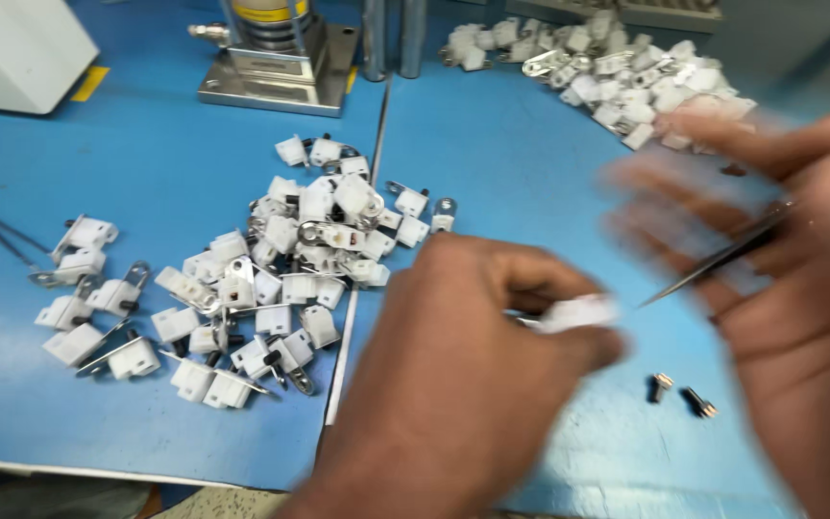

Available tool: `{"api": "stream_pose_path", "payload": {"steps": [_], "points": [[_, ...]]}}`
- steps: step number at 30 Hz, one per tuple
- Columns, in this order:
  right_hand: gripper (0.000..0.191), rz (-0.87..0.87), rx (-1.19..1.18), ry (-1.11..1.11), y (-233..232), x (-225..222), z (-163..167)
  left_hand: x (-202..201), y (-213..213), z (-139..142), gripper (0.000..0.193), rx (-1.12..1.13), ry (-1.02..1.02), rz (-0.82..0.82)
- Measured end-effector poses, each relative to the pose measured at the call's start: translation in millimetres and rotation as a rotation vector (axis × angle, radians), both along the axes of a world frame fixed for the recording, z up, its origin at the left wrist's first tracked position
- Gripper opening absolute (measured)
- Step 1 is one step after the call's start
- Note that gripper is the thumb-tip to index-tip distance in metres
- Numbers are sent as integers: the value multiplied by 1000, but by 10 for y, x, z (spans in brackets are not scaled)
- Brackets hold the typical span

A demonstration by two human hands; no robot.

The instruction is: The person assembles small white plastic electrical components at a workbench. They hold a white housing in one hand, pick black screw-like contacts from a pile, insert them into the housing, and use a black handheld tool to press or tighten the contacts into place, repeating the cycle and setting finished units aside.

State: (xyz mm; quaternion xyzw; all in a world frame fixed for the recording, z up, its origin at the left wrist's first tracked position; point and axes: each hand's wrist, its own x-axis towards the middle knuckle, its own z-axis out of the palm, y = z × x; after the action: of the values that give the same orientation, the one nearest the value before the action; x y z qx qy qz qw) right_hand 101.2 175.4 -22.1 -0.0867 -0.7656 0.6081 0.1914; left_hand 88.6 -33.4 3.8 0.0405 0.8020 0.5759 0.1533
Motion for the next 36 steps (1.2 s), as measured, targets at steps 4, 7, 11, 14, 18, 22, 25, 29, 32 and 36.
{"api": "stream_pose_path", "payload": {"steps": [4,7,11,14,18,22,25,29,32,36], "points": [[28,25,109,-192,1046,-938,-634,-312,-425,51,25,-372,23,267],[34,-135,753,-448,1295,-1617,-1043,-629,-722,144,29,-532,451,359],[41,-119,616,-448,1375,-2078,-1270,-876,-752,-87,31,-659,100,476],[40,-162,533,-537,1409,-2129,-1209,-919,-679,-241,30,-753,59,436],[29,-174,697,-492,1257,-1684,-872,-786,-420,-76,29,-799,611,362],[19,186,666,-709,976,-764,-410,-432,163,-17,43,-82,475,56],[26,157,469,-884,802,-255,-222,-254,234,-140,40,99,-88,-168],[32,-70,661,-924,747,229,-116,-69,116,-225,34,264,-205,-226],[35,-171,882,-926,650,487,-270,31,23,-174,33,480,-137,-251],[33,-289,856,-801,432,643,-429,130,-26,-98,29,360,96,-211]]}}
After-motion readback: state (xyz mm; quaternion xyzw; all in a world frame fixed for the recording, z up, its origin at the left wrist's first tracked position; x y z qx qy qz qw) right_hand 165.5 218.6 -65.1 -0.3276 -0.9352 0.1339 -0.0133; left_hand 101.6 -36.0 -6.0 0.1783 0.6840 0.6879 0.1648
